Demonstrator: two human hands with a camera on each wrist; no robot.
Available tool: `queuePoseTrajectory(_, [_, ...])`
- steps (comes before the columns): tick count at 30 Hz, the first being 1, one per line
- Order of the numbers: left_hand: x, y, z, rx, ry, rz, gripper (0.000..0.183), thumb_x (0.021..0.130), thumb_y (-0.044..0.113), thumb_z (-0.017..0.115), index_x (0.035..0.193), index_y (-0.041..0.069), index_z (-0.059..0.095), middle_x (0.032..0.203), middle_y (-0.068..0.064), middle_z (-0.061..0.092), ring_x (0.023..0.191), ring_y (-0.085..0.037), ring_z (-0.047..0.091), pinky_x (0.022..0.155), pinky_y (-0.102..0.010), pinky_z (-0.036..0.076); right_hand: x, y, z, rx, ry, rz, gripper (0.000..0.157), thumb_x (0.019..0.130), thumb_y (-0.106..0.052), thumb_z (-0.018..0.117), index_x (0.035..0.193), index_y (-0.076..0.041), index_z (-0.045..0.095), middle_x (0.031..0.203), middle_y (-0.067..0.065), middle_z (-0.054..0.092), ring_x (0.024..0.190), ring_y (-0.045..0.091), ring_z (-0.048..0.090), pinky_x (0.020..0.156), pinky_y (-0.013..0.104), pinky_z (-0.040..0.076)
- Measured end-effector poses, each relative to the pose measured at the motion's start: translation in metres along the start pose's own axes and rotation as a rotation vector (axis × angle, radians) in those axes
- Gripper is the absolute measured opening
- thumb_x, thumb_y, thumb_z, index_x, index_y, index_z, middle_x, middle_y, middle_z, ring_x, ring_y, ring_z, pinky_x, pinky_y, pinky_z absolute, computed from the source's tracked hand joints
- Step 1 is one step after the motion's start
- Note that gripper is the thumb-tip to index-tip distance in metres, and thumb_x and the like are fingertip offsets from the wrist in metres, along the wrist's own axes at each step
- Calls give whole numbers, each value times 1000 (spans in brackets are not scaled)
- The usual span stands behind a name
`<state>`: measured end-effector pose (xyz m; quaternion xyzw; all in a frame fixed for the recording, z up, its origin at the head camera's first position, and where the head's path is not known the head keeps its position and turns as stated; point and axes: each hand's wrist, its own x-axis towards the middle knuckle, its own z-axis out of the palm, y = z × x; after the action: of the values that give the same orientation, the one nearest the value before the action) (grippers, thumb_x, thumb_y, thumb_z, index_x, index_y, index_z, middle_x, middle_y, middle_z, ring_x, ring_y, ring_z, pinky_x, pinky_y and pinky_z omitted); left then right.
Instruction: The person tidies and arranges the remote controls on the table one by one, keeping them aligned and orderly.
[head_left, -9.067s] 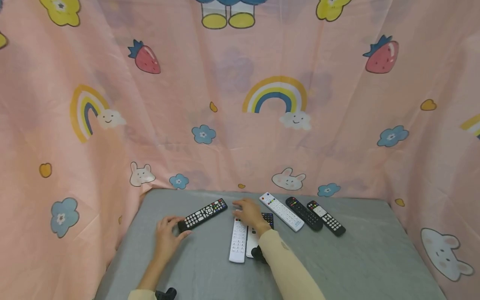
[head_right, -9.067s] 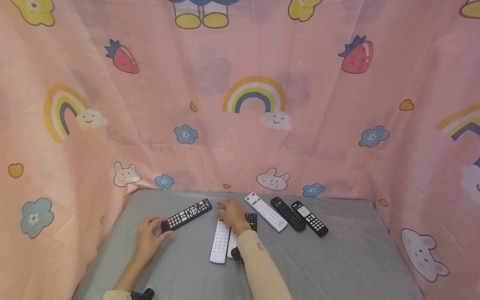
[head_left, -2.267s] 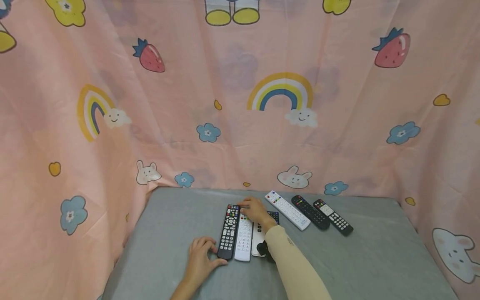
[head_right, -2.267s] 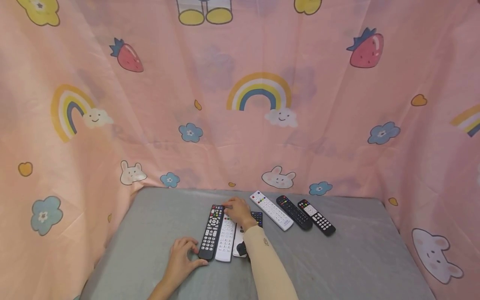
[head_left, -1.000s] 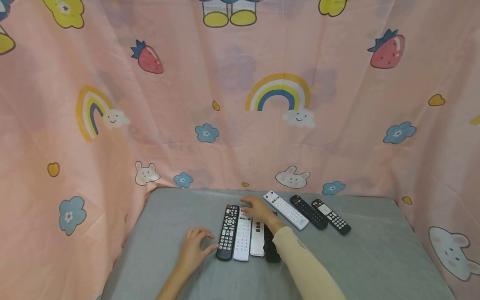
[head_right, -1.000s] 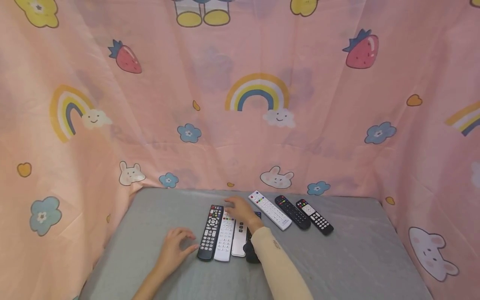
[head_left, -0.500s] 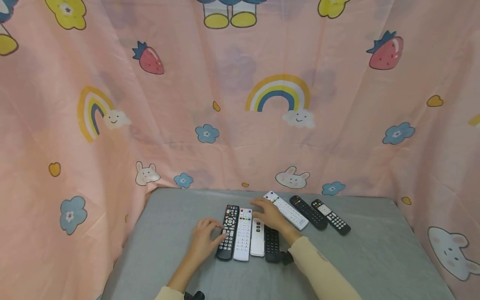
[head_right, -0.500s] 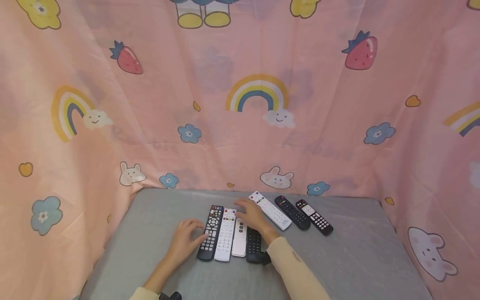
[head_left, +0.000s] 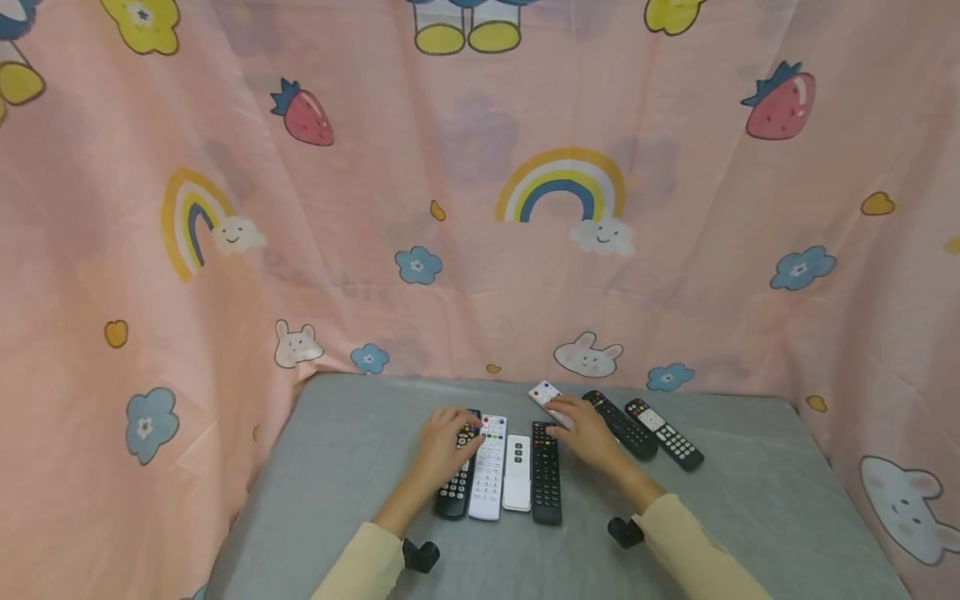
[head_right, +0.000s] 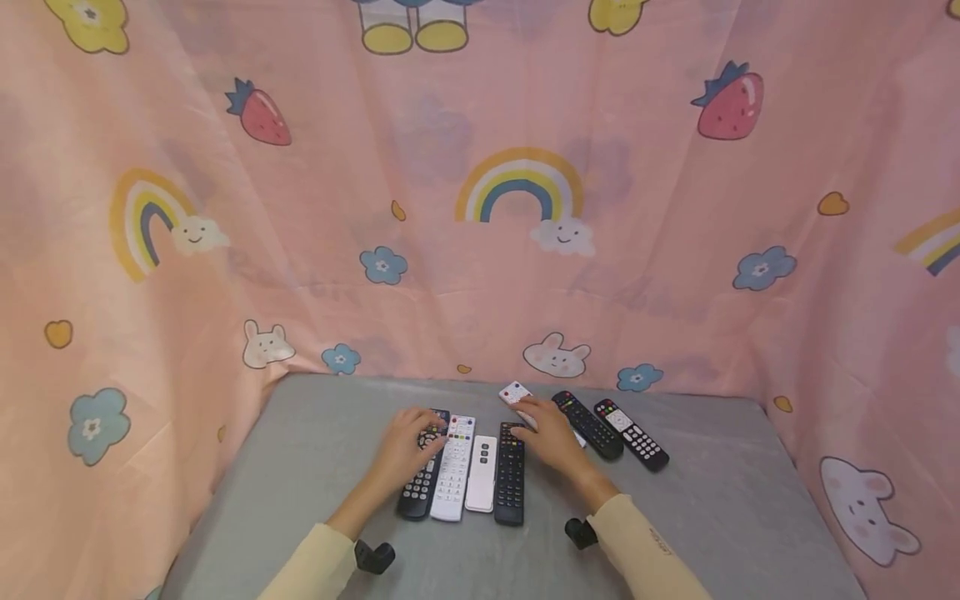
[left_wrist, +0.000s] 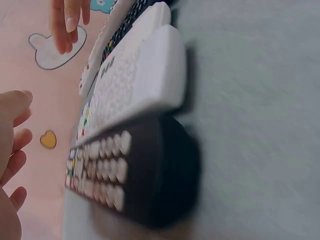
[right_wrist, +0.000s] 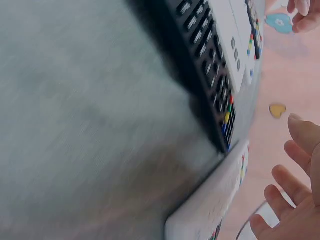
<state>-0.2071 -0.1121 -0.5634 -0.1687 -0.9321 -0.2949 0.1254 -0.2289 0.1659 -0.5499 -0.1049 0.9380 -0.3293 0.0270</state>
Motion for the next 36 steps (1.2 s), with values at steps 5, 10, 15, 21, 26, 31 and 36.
queuePoseTrajectory(5, [22,9,7,29,-30,29,20,91,33,70,108,22,71,118,0,67,113,-23,56,99,-45,42,-14,22,-17,-19,64,-38,46,93,-23,67,136,-7,58,148,20,47,138,45,41,109,67,33])
queuePoseTrajectory(10, [42,17,19,54,-34,26,20,90,31,71,108,21,72,116,-1,69,113,-24,58,97,-44,44,-25,45,-31,-42,130,-66,46,92,-19,69,133,-2,59,144,26,49,134,50,42,107,68,34])
queuePoseTrajectory(15, [58,21,34,61,-106,-33,23,92,31,69,111,19,72,119,-3,69,114,-24,58,99,-45,43,-31,63,-42,-47,133,-53,47,90,-16,71,132,0,59,143,30,47,132,53,41,105,70,33])
queuePoseTrajectory(21, [70,24,50,46,-182,-127,24,93,29,67,114,17,71,121,-4,67,113,-23,54,98,-43,40,-35,78,-46,-145,122,-46,49,87,-17,73,132,-1,59,142,29,49,132,53,41,103,71,32])
queuePoseTrajectory(26, [77,27,61,87,-205,-155,27,94,29,67,118,17,70,126,-6,66,119,-25,54,101,-46,40,-38,85,-45,-192,116,-41,48,86,-18,75,129,-3,62,142,29,49,132,54,41,101,73,33])
queuePoseTrajectory(31, [84,32,70,117,-212,-135,33,94,26,65,125,15,67,129,-9,63,120,-28,52,103,-49,41,-38,89,-43,-206,106,-44,45,85,-20,75,126,-5,65,143,30,49,134,54,40,105,75,27])
queuePoseTrajectory(36, [91,43,72,198,-291,-121,38,97,27,61,131,10,61,132,-11,59,122,-28,51,107,-48,43,-39,92,-41,-242,102,-42,44,82,-20,78,123,-7,67,144,29,48,134,54,40,106,75,27])
